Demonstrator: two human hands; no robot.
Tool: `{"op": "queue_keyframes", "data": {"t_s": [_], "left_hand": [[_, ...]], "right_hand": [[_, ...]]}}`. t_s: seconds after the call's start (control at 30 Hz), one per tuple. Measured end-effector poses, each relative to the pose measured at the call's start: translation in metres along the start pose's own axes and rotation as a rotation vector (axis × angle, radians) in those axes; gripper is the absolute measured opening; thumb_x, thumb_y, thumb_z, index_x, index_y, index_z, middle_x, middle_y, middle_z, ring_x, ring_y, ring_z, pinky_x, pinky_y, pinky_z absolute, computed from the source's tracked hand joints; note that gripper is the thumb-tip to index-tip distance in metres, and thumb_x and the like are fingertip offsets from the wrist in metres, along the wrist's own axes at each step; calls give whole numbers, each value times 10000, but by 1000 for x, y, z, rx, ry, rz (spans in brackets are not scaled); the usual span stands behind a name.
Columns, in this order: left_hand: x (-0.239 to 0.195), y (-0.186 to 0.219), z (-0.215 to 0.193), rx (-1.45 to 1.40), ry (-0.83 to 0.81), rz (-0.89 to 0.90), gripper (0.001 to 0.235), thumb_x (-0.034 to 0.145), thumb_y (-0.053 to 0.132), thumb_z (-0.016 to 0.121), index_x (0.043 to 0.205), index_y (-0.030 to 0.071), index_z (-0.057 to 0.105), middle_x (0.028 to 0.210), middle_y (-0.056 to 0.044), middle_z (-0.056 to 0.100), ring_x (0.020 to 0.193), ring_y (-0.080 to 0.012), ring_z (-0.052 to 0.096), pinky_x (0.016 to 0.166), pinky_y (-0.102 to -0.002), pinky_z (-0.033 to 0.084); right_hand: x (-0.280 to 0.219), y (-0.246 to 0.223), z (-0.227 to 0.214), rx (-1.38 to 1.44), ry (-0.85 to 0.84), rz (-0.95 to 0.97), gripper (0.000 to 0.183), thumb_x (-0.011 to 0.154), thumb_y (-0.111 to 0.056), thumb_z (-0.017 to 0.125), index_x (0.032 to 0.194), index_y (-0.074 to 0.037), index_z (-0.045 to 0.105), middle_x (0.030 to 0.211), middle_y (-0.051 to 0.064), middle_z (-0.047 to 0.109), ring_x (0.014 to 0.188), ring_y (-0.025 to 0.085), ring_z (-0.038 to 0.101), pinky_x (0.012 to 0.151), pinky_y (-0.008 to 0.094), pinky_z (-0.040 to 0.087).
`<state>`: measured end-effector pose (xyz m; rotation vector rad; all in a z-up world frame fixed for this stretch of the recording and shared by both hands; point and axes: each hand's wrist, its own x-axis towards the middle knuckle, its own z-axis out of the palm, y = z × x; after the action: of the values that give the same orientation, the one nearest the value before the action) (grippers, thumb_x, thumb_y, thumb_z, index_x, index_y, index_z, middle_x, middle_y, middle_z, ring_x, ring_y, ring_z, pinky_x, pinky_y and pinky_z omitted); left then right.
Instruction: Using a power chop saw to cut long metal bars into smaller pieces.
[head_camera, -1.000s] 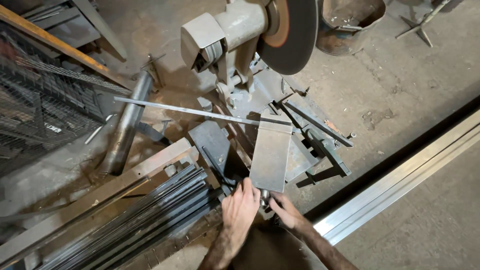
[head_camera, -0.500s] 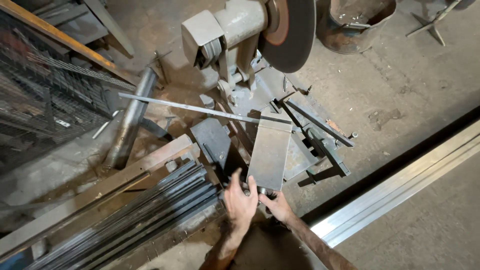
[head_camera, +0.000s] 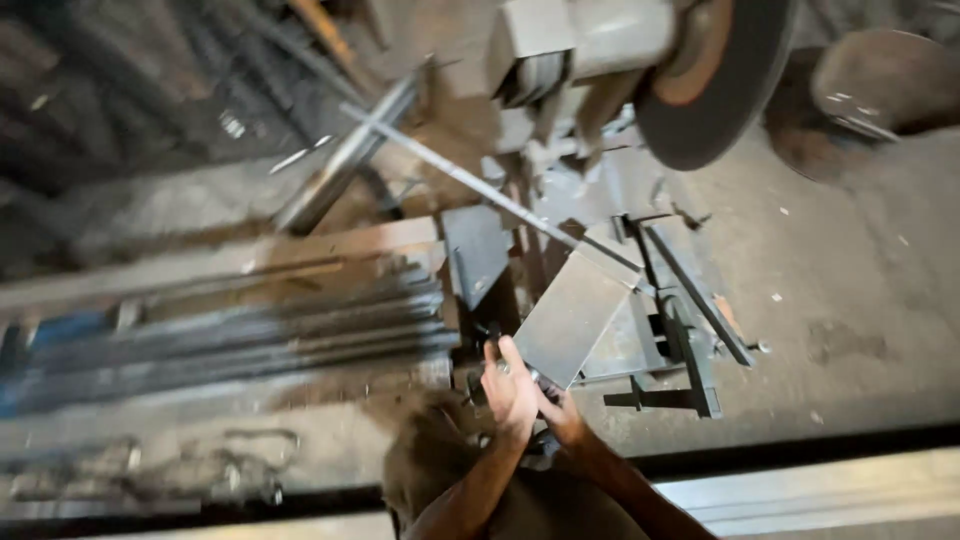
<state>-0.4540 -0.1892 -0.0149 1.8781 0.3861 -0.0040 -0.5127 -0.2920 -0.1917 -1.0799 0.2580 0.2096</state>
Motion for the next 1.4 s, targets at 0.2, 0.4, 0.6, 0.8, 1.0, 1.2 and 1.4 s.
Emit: {"op": "queue_keyframes", "data": {"t_s": [0.2,0.4,0.6,0.8,1.0,1.2,1.4], "left_hand": [[-25,13,-4,-110,36,34,532,955,342,476,1373,20,537,955,-278,733,897,-467,698,803,-511,529],[-15,8,12,-91,156,123,464,969,321,499,1264,-33,562,882,-299,730,836,-483,693,771,-522,518],[-14,13,15,-64,356,108,479,1058,375,461,1109,-64,647,875,-330,680,841,-539,623,757,-559,478],[-25,39,-8,-55,303,-85,625,935,497,571,1219,-58,537,936,-325,690,897,-519,667,781,-554,512],[-7,24,12,38,442,-185,666,960,574,506,1255,-9,636,1036,-335,686,998,-519,639,876,-582,487],[49,-35,34,-7,215,-580,903,1007,725,331,1182,-80,701,1177,-319,685,1169,-471,643,1026,-533,486],[67,-79,38,-26,183,-522,928,938,772,435,1186,-87,686,1218,-319,663,1217,-454,605,1058,-509,468]], "right_hand": [[10,34,-33,-232,-108,-90,378,964,-83,634,1315,50,680,1142,123,718,1008,182,632,874,334,519],[8,4,-9,-266,-170,-295,385,892,-117,596,1225,53,689,1221,119,730,1136,184,659,1009,330,507],[6,12,-6,-205,-120,-266,325,910,-115,640,1164,73,710,1180,122,723,1099,183,647,963,321,509],[12,19,-5,-116,-49,-202,284,939,-141,636,1116,65,720,1039,82,742,937,147,643,822,297,519],[11,27,-9,-214,26,-259,254,895,-112,691,1085,55,717,1015,31,738,902,110,634,800,276,528],[-62,-89,59,-395,324,-380,280,925,-226,756,1073,11,746,914,-2,745,783,74,635,701,243,528],[-117,-111,2,-367,209,32,235,868,-300,721,976,-95,680,606,-32,560,453,103,454,402,294,346]]}}
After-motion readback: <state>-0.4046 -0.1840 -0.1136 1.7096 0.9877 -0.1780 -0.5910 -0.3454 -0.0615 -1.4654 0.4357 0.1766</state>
